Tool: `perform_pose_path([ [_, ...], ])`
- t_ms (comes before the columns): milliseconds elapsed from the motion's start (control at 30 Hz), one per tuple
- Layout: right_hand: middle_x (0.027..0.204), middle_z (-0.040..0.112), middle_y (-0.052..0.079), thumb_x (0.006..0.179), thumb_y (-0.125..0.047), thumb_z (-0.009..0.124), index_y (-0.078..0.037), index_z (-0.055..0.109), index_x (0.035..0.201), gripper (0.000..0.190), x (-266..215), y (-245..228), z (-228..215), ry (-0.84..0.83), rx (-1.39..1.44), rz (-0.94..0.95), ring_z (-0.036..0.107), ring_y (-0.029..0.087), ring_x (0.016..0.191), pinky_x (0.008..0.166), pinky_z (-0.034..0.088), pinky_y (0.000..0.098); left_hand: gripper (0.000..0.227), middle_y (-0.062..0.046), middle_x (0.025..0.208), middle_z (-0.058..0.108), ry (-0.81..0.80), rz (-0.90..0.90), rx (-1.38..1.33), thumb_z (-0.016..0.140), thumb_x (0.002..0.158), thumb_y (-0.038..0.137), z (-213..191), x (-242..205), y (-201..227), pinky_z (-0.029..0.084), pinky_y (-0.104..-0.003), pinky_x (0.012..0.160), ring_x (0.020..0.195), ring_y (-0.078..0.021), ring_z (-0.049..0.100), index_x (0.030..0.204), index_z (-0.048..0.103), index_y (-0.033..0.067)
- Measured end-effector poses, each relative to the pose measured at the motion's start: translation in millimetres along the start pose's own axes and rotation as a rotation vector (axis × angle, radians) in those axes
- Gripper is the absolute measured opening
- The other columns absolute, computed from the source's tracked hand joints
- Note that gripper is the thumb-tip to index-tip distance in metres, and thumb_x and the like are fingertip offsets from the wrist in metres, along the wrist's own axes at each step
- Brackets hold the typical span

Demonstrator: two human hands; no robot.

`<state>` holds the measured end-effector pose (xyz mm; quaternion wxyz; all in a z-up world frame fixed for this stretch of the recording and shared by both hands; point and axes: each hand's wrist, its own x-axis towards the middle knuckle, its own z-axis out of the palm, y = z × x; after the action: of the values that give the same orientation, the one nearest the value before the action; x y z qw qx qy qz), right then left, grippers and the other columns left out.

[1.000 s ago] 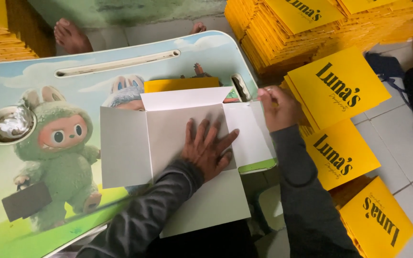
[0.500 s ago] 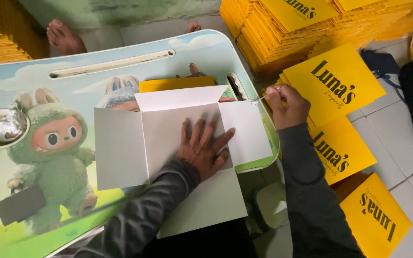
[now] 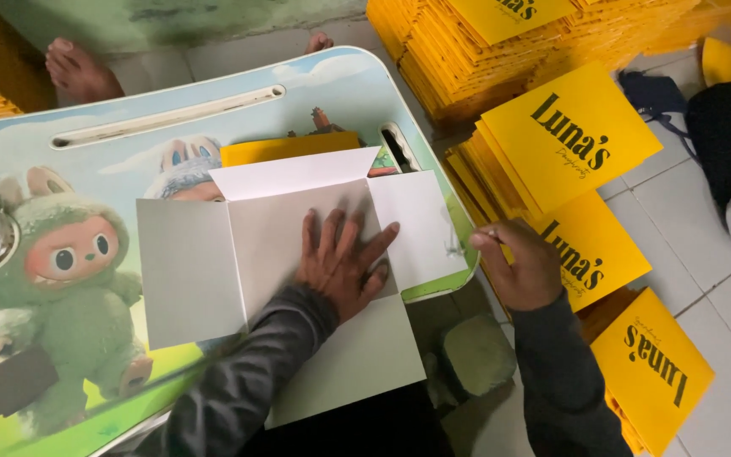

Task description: The person sits on the floor and assembles yellow printed envelopes, applying glue with a small applicator to the flap of a white paper insert, folding the insert, and pressing it into a yellow envelope, adding finished envelopes to a stack.

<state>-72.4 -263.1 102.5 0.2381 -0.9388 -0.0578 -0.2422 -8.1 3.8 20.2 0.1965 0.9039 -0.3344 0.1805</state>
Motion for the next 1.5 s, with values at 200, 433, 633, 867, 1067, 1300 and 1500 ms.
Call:
perform_pose_path([
  [200, 0.077, 0.070, 0.006, 0.107, -0.026, 0.069, -0.014, 0.073, 0.088, 0.023, 48.2, 24.3, 41.3, 0.159, 0.103, -0.078, 0.070, 0.027, 0.079, 0.079, 0.056, 0.0373, 0.061, -0.013, 0.133, 0.040, 0.053, 0.006, -0.007, 0.042, 0.093, 0.047, -0.8, 0.6, 1.3, 0.019, -0.075, 0.109, 0.133, -0.0442, 0.038, 0.154, 0.040, 0.0408],
  [433, 0.081, 0.072, 0.001, 0.106, -0.020, 0.069, -0.016, 0.075, 0.091, 0.017, 60.4, 35.0, 54.4, 0.253, 0.100, -0.165, 0.070, 0.024, 0.083, 0.084, 0.057, 0.0334, 0.060, -0.012, 0.133, 0.041, 0.048, 0.011, -0.010, 0.044, 0.093, 0.047, -5.4, 2.4, 2.7, 0.019, -0.075, 0.110, 0.133, -0.0437, 0.039, 0.153, 0.042, 0.0407],
  [633, 0.079, 0.069, 0.003, 0.108, -0.011, 0.059, -0.017, 0.076, 0.097, 0.022, -16.3, 6.6, -5.9, 0.096, 0.073, -0.122, 0.066, 0.027, 0.074, 0.080, 0.058, 0.0381, 0.063, -0.011, 0.132, 0.040, 0.025, 0.007, -0.004, 0.040, 0.091, 0.047, 0.2, 2.2, 0.2, 0.019, -0.075, 0.108, 0.132, -0.0433, 0.039, 0.153, 0.041, 0.0421],
  [867, 0.081, 0.070, 0.008, 0.108, -0.011, 0.058, -0.008, 0.077, 0.099, 0.021, 18.0, 21.1, 18.5, 0.120, 0.245, -0.152, 0.067, 0.028, 0.075, 0.078, 0.058, 0.0401, 0.061, -0.012, 0.131, 0.040, 0.039, 0.017, 0.022, 0.041, 0.092, 0.047, -1.3, 4.4, 1.9, 0.022, -0.074, 0.107, 0.131, -0.0427, 0.040, 0.153, 0.042, 0.0406],
  [1067, 0.086, 0.070, 0.006, 0.106, -0.007, 0.061, -0.009, 0.078, 0.105, 0.018, 59.0, 36.9, 55.6, 0.186, 0.192, -0.239, 0.068, 0.025, 0.081, 0.082, 0.058, 0.0360, 0.061, -0.011, 0.132, 0.039, -0.020, 0.006, 0.028, 0.039, 0.095, 0.048, -6.2, 2.0, 2.9, 0.019, -0.074, 0.109, 0.132, -0.0423, 0.038, 0.155, 0.038, 0.0411],
  [1300, 0.085, 0.071, 0.011, 0.104, 0.002, 0.056, -0.003, 0.077, 0.106, 0.021, -22.8, 5.9, 0.3, 0.176, 0.228, -0.217, 0.068, 0.031, 0.079, 0.081, 0.060, 0.0419, 0.061, -0.013, 0.132, 0.038, -0.002, 0.021, -0.003, 0.038, 0.095, 0.049, -5.1, 3.2, 2.5, 0.019, -0.074, 0.108, 0.131, -0.0438, 0.039, 0.155, 0.039, 0.0391],
  [1500, 0.102, 0.069, 0.001, 0.114, -0.002, 0.046, -0.002, 0.069, 0.109, 0.024, -65.8, -20.8, -33.8, 0.308, 0.558, 0.110, 0.055, 0.003, 0.103, 0.101, 0.054, 0.0232, 0.060, -0.013, 0.133, 0.040, 0.038, 0.035, 0.002, 0.043, 0.093, 0.048, 0.9, 2.2, 0.8, 0.022, -0.074, 0.106, 0.131, -0.0448, 0.040, 0.153, 0.043, 0.0405],
])
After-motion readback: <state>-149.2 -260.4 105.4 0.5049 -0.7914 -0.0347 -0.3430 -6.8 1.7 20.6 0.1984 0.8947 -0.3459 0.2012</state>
